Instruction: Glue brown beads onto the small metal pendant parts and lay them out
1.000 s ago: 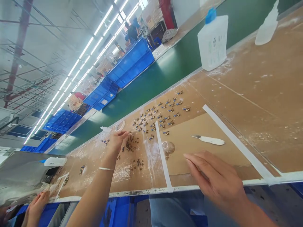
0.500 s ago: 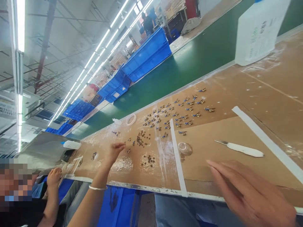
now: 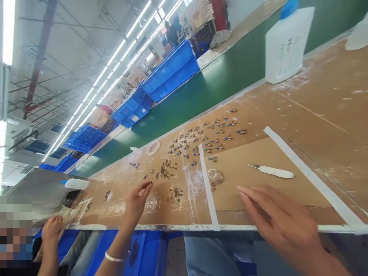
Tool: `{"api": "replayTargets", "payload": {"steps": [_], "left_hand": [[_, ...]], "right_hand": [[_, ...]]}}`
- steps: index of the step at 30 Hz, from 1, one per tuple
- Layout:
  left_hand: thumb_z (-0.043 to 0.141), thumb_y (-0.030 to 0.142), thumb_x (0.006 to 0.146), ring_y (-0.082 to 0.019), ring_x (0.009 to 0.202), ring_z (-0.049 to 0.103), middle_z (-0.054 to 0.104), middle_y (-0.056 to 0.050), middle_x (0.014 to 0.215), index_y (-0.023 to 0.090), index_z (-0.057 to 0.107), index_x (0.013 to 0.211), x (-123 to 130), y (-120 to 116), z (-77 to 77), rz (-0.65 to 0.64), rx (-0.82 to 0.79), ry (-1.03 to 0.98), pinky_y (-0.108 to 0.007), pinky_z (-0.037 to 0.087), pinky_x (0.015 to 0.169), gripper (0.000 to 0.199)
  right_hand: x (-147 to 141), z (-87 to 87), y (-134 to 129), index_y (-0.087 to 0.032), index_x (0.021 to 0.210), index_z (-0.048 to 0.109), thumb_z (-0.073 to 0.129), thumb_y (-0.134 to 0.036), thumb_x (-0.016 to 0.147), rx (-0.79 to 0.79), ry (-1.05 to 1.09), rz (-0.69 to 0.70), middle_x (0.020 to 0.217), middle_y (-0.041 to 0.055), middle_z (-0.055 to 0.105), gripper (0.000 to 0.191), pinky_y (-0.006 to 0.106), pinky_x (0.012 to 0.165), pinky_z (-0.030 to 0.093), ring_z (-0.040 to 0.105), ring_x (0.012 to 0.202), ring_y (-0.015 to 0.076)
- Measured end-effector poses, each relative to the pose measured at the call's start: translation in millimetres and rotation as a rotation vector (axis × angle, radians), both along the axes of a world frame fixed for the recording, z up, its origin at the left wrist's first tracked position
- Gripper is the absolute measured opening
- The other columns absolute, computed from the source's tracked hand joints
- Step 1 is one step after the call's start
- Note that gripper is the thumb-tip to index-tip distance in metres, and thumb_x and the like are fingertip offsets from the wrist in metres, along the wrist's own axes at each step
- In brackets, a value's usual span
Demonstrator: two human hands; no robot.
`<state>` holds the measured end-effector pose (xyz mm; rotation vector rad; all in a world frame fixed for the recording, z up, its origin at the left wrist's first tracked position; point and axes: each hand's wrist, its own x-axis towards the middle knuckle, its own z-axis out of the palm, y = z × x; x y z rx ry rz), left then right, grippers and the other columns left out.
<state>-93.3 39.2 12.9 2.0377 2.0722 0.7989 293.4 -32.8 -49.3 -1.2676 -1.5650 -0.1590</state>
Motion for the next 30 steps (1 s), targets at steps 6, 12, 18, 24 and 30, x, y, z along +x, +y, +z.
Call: {"api": "replayTargets", "payload": {"steps": [6, 12, 18, 24, 30], "left_hand": [[0.072, 0.033, 0.079, -0.019, 0.081, 0.071, 0.077, -0.004, 0.085, 0.022, 0.078, 0.084, 112.1, -9.5, 32.5, -0.290, -0.193, -0.357, -0.028, 0.057, 0.073, 0.013], [0.066, 0.025, 0.084, -0.016, 0.078, 0.067, 0.073, -0.001, 0.081, 0.022, 0.074, 0.084, 176.0, 4.8, 32.1, -0.457, -0.194, -0.227, -0.026, 0.052, 0.074, 0.009], [0.061, 0.022, 0.084, -0.014, 0.067, 0.064, 0.070, 0.002, 0.075, 0.023, 0.072, 0.084, 189.8, 13.4, 30.4, -0.492, -0.180, -0.044, -0.027, 0.052, 0.068, 0.011], [0.060, 0.021, 0.084, -0.014, 0.068, 0.066, 0.071, 0.002, 0.074, 0.023, 0.071, 0.081, 199.9, 16.5, 35.5, -0.562, -0.145, 0.053, -0.025, 0.052, 0.067, 0.011], [0.060, 0.024, 0.084, -0.015, 0.070, 0.067, 0.072, 0.000, 0.074, 0.023, 0.072, 0.081, 204.3, 20.1, 34.6, -0.579, -0.146, 0.077, -0.025, 0.052, 0.066, 0.012]], "right_hand": [[-1.4, 7.2, 3.5, -0.020, 0.106, 0.063, 0.062, -0.008, 0.086, 0.064, 0.062, 0.065, 0.083, 0.0000, 0.069, 0.023, 0.023, 0.072, 0.054, 0.066, 0.073, 0.0106], [1.5, 9.2, 2.9, -0.017, 0.106, 0.061, 0.061, -0.004, 0.086, 0.045, 0.123, 0.096, 0.082, 0.0018, 0.067, 0.024, 0.023, 0.072, 0.053, 0.063, 0.074, 0.0104], [1.7, 7.1, 2.9, -0.016, 0.106, 0.060, 0.061, -0.005, 0.086, 0.033, 0.150, 0.101, 0.086, 0.0035, 0.068, 0.023, 0.026, 0.074, 0.053, 0.063, 0.078, 0.0117], [1.7, 4.7, 3.4, -0.015, 0.106, 0.060, 0.060, -0.006, 0.086, 0.024, 0.177, 0.108, 0.085, 0.0035, 0.068, 0.022, 0.026, 0.072, 0.053, 0.063, 0.077, 0.0117], [2.5, 6.7, 3.7, -0.015, 0.107, 0.061, 0.060, -0.004, 0.085, 0.027, 0.190, 0.111, 0.085, 0.0038, 0.068, 0.024, 0.027, 0.072, 0.054, 0.063, 0.076, 0.0121]]}}
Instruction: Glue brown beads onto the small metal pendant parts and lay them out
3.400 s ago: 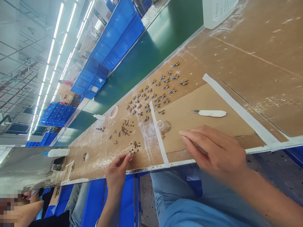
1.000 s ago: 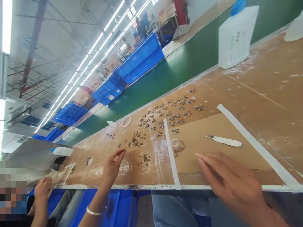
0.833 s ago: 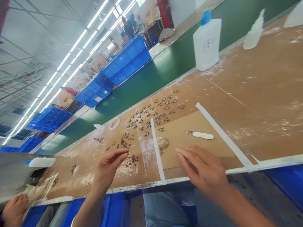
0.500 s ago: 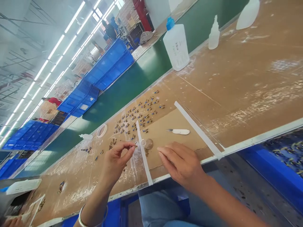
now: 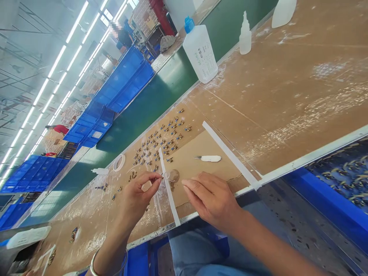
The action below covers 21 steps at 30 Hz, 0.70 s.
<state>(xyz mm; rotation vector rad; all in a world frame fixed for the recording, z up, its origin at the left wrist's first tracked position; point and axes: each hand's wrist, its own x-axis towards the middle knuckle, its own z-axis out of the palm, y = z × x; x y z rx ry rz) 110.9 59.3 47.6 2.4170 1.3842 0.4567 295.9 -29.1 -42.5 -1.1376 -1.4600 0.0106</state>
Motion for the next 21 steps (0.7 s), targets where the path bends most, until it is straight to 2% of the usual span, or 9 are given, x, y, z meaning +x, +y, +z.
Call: {"api": "replayTargets", "payload": {"steps": [4, 7, 10, 13, 17, 21], "left_hand": [[0.060, 0.027, 0.084, -0.016, 0.071, 0.067, 0.073, -0.001, 0.077, 0.023, 0.072, 0.081, -8.7, -5.4, 5.3, 0.042, 0.008, -0.015, -0.027, 0.052, 0.069, 0.013], [0.063, 0.031, 0.085, -0.017, 0.076, 0.067, 0.073, -0.001, 0.081, 0.023, 0.073, 0.083, -35.0, -17.1, 6.2, 0.185, 0.014, -0.060, -0.027, 0.053, 0.072, 0.013], [0.067, 0.038, 0.082, -0.020, 0.081, 0.070, 0.075, -0.002, 0.083, 0.022, 0.074, 0.085, -73.5, -34.9, -4.4, 0.391, -0.022, -0.088, -0.030, 0.055, 0.075, 0.018], [0.068, 0.044, 0.081, -0.023, 0.086, 0.072, 0.077, -0.005, 0.088, 0.021, 0.075, 0.088, -107.5, -54.8, -24.3, 0.535, -0.076, -0.109, -0.034, 0.056, 0.080, 0.025], [0.068, 0.042, 0.082, -0.023, 0.087, 0.073, 0.078, -0.006, 0.090, 0.020, 0.075, 0.089, -126.5, -72.8, -44.3, 0.561, -0.105, -0.156, -0.036, 0.056, 0.084, 0.024], [0.066, 0.040, 0.084, -0.023, 0.085, 0.073, 0.077, -0.005, 0.087, 0.021, 0.075, 0.086, -123.2, -74.5, -41.9, 0.484, -0.047, -0.105, -0.035, 0.058, 0.079, 0.021]], "right_hand": [[1.4, 2.7, -0.4, -0.016, 0.106, 0.061, 0.060, -0.004, 0.085, 0.008, -0.002, -0.022, 0.084, 0.0027, 0.068, 0.023, 0.026, 0.073, 0.054, 0.064, 0.076, 0.0115], [1.8, 3.2, -1.4, -0.016, 0.105, 0.062, 0.061, -0.004, 0.085, 0.013, -0.012, -0.024, 0.085, 0.0026, 0.069, 0.023, 0.024, 0.078, 0.054, 0.065, 0.079, 0.0111], [1.4, 2.8, -2.2, -0.016, 0.104, 0.062, 0.063, -0.004, 0.084, 0.010, -0.028, -0.027, 0.084, 0.0018, 0.069, 0.023, 0.023, 0.080, 0.053, 0.064, 0.078, 0.0102], [0.6, 1.8, -2.9, -0.016, 0.105, 0.062, 0.064, -0.004, 0.084, 0.010, -0.048, -0.032, 0.084, 0.0014, 0.069, 0.025, 0.023, 0.080, 0.052, 0.064, 0.077, 0.0100], [-0.2, -1.0, -4.4, -0.020, 0.108, 0.062, 0.063, -0.007, 0.085, -0.001, -0.074, -0.029, 0.086, 0.0001, 0.070, 0.026, 0.023, 0.077, 0.054, 0.065, 0.076, 0.0101], [-0.3, -4.3, -5.8, -0.024, 0.111, 0.061, 0.063, -0.011, 0.087, -0.018, -0.116, -0.063, 0.085, -0.0013, 0.070, 0.028, 0.026, 0.073, 0.055, 0.066, 0.075, 0.0120]]}}
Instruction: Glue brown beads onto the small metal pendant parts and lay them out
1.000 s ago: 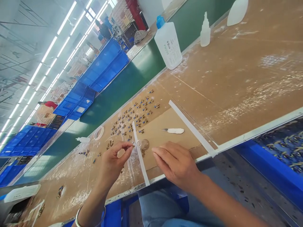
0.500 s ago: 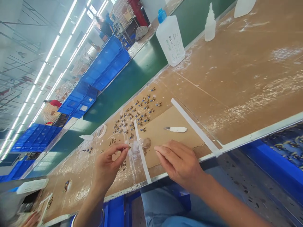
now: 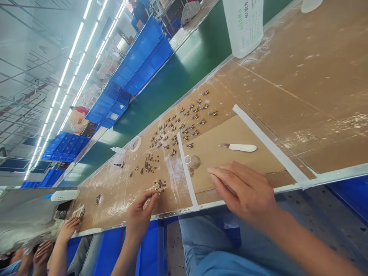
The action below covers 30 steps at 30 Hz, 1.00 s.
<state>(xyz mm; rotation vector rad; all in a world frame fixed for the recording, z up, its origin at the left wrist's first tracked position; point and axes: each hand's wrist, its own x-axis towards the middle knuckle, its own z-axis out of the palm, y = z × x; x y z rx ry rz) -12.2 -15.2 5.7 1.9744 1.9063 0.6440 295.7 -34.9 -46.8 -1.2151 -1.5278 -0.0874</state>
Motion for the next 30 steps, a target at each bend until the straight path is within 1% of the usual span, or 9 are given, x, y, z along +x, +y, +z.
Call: {"api": "replayTargets", "payload": {"steps": [3, 5, 10, 13, 16, 20, 26, 30], "left_hand": [[0.064, 0.037, 0.085, -0.023, 0.083, 0.073, 0.077, -0.004, 0.085, 0.023, 0.075, 0.084, 4.4, 3.3, 6.8, -0.064, 0.012, 0.055, -0.034, 0.058, 0.076, 0.018], [0.063, 0.035, 0.085, -0.023, 0.082, 0.073, 0.077, -0.004, 0.084, 0.023, 0.074, 0.083, 5.9, 5.0, 8.8, -0.080, 0.010, 0.065, -0.033, 0.058, 0.075, 0.017], [0.064, 0.034, 0.084, -0.021, 0.079, 0.073, 0.077, -0.004, 0.082, 0.022, 0.074, 0.082, 6.2, 6.3, 6.4, -0.098, -0.006, 0.041, -0.032, 0.058, 0.074, 0.015], [0.064, 0.033, 0.084, -0.021, 0.078, 0.072, 0.076, -0.003, 0.081, 0.022, 0.074, 0.083, 4.8, 6.9, 6.1, -0.092, -0.017, 0.037, -0.032, 0.057, 0.074, 0.015], [0.064, 0.033, 0.084, -0.021, 0.077, 0.071, 0.076, -0.003, 0.079, 0.022, 0.074, 0.082, 3.2, 7.3, 7.2, -0.084, -0.036, 0.046, -0.032, 0.056, 0.075, 0.015], [0.063, 0.033, 0.087, -0.020, 0.079, 0.071, 0.076, -0.003, 0.082, 0.022, 0.074, 0.085, 1.6, 7.4, 8.6, -0.096, -0.091, 0.062, -0.031, 0.056, 0.075, 0.016], [0.062, 0.033, 0.087, -0.020, 0.078, 0.071, 0.076, -0.004, 0.083, 0.022, 0.074, 0.086, 3.8, 12.0, 11.0, -0.135, -0.114, 0.107, -0.030, 0.055, 0.073, 0.016], [0.060, 0.031, 0.087, -0.021, 0.078, 0.072, 0.076, -0.004, 0.083, 0.022, 0.073, 0.085, 8.1, 15.0, 13.2, -0.197, -0.073, 0.167, -0.030, 0.055, 0.071, 0.016]], "right_hand": [[0.1, -1.2, -0.1, -0.023, 0.112, 0.062, 0.064, -0.010, 0.086, 0.007, -0.015, -0.008, 0.085, -0.0008, 0.070, 0.029, 0.026, 0.072, 0.055, 0.067, 0.074, 0.0124], [0.2, -0.5, 0.3, -0.022, 0.110, 0.062, 0.065, -0.009, 0.085, 0.009, -0.020, -0.007, 0.085, -0.0002, 0.070, 0.028, 0.026, 0.073, 0.054, 0.067, 0.075, 0.0124], [0.7, 3.0, 1.2, -0.020, 0.106, 0.063, 0.064, -0.007, 0.085, 0.007, -0.024, 0.003, 0.084, 0.0001, 0.071, 0.025, 0.025, 0.073, 0.054, 0.067, 0.074, 0.0123], [1.1, 3.3, 1.0, -0.019, 0.107, 0.062, 0.064, -0.009, 0.086, 0.012, -0.049, -0.015, 0.084, -0.0001, 0.070, 0.023, 0.024, 0.074, 0.054, 0.066, 0.074, 0.0113], [0.9, 2.7, 0.7, -0.020, 0.107, 0.062, 0.064, -0.010, 0.087, 0.008, -0.059, -0.031, 0.084, -0.0007, 0.070, 0.023, 0.024, 0.072, 0.053, 0.066, 0.073, 0.0111], [0.3, 2.2, 0.9, -0.024, 0.109, 0.062, 0.064, -0.011, 0.087, 0.000, -0.035, -0.021, 0.083, -0.0022, 0.070, 0.025, 0.024, 0.069, 0.053, 0.067, 0.071, 0.0112], [0.3, 1.4, 1.2, -0.025, 0.111, 0.061, 0.063, -0.011, 0.086, 0.003, -0.026, -0.022, 0.083, -0.0028, 0.071, 0.029, 0.025, 0.071, 0.054, 0.066, 0.071, 0.0111], [1.0, 1.6, 1.6, -0.023, 0.111, 0.061, 0.063, -0.008, 0.085, 0.001, -0.016, 0.004, 0.085, -0.0019, 0.071, 0.030, 0.024, 0.074, 0.054, 0.066, 0.073, 0.0109]]}}
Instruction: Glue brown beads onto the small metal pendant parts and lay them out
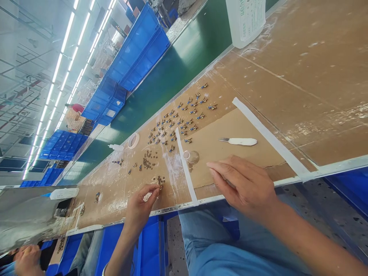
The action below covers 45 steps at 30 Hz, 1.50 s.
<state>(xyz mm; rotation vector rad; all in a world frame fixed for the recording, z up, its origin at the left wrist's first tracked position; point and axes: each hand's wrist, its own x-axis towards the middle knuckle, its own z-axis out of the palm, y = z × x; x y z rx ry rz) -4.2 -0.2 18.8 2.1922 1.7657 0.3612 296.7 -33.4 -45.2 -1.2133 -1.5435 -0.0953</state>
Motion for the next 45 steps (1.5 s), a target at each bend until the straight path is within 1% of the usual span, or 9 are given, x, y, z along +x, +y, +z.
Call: {"api": "replayTargets", "payload": {"steps": [8, 17, 21, 27, 30, 32, 35, 39, 45], "left_hand": [[0.056, 0.027, 0.088, -0.019, 0.074, 0.071, 0.075, -0.004, 0.080, 0.022, 0.071, 0.086, 3.8, 1.5, 0.1, -0.064, 0.042, 0.101, -0.028, 0.054, 0.068, 0.017], [0.053, 0.025, 0.085, -0.022, 0.077, 0.071, 0.076, -0.005, 0.082, 0.022, 0.072, 0.080, 11.1, 12.0, 7.8, -0.054, -0.063, 0.155, -0.032, 0.052, 0.070, 0.019], [0.058, 0.032, 0.085, -0.023, 0.082, 0.071, 0.077, -0.005, 0.085, 0.021, 0.074, 0.082, 11.5, 10.1, 17.6, 0.043, -0.091, 0.011, -0.032, 0.053, 0.074, 0.019], [0.074, 0.036, 0.079, -0.020, 0.081, 0.072, 0.076, -0.003, 0.084, 0.021, 0.076, 0.086, 29.8, -14.4, 32.2, 0.207, 0.015, -0.414, -0.028, 0.058, 0.077, 0.016], [0.074, 0.029, 0.080, -0.018, 0.076, 0.072, 0.077, -0.002, 0.081, 0.023, 0.077, 0.085, 48.6, -31.9, 36.9, 0.123, 0.049, -0.471, -0.024, 0.059, 0.071, 0.009], [0.073, 0.022, 0.081, -0.017, 0.077, 0.072, 0.077, -0.001, 0.082, 0.024, 0.077, 0.086, 60.4, -42.0, 39.9, 0.003, 0.089, -0.450, -0.022, 0.059, 0.072, 0.006], [0.070, 0.012, 0.083, -0.015, 0.081, 0.072, 0.077, 0.000, 0.087, 0.025, 0.074, 0.093, 72.6, -52.0, 43.7, -0.212, 0.160, -0.402, -0.021, 0.058, 0.075, 0.017], [0.065, 0.007, 0.086, -0.012, 0.080, 0.071, 0.075, 0.000, 0.086, 0.021, 0.069, 0.098, 79.8, -55.3, 46.8, -0.398, 0.212, -0.304, -0.018, 0.057, 0.077, 0.019], [0.060, 0.005, 0.089, -0.012, 0.083, 0.071, 0.074, 0.000, 0.083, 0.018, 0.065, 0.096, 85.0, -57.0, 51.0, -0.499, 0.317, -0.220, -0.022, 0.055, 0.091, 0.016]], "right_hand": [[0.3, 1.8, -0.2, -0.022, 0.109, 0.060, 0.063, -0.008, 0.086, 0.002, 0.007, 0.019, 0.085, -0.0008, 0.070, 0.027, 0.024, 0.075, 0.054, 0.065, 0.074, 0.0106], [-0.2, 1.1, 0.1, -0.019, 0.107, 0.061, 0.065, -0.006, 0.084, 0.020, 0.023, 0.015, 0.085, 0.0003, 0.069, 0.026, 0.023, 0.077, 0.053, 0.064, 0.076, 0.0099], [-0.7, 1.4, 0.0, -0.019, 0.106, 0.062, 0.064, -0.006, 0.084, 0.042, 0.074, 0.013, 0.083, -0.0002, 0.068, 0.025, 0.022, 0.075, 0.053, 0.064, 0.074, 0.0090], [-0.1, 6.2, -1.2, -0.019, 0.107, 0.063, 0.064, -0.005, 0.084, 0.092, 0.070, 0.018, 0.084, -0.0003, 0.070, 0.027, 0.023, 0.078, 0.054, 0.065, 0.076, 0.0100], [-7.5, 14.1, -9.1, -0.019, 0.104, 0.064, 0.061, -0.010, 0.088, 0.054, 0.053, 0.123, 0.087, 0.0004, 0.071, 0.020, 0.022, 0.080, 0.053, 0.065, 0.079, 0.0099], [-17.5, 20.7, -16.7, -0.019, 0.104, 0.064, 0.057, -0.013, 0.091, -0.035, 0.135, 0.280, 0.088, 0.0009, 0.070, 0.016, 0.020, 0.077, 0.053, 0.064, 0.080, 0.0084], [-33.6, 27.9, -26.5, -0.019, 0.103, 0.063, 0.055, -0.015, 0.093, -0.129, 0.261, 0.446, 0.087, 0.0007, 0.069, 0.014, 0.017, 0.071, 0.052, 0.063, 0.079, 0.0068], [-42.8, 29.3, -32.6, -0.019, 0.103, 0.064, 0.057, -0.015, 0.092, -0.146, 0.313, 0.507, 0.086, 0.0008, 0.069, 0.014, 0.017, 0.072, 0.053, 0.064, 0.079, 0.0076], [-38.6, 27.1, -35.9, -0.021, 0.104, 0.064, 0.057, -0.015, 0.091, -0.168, 0.310, 0.543, 0.088, -0.0002, 0.070, 0.016, 0.017, 0.072, 0.054, 0.064, 0.079, 0.0068]]}}
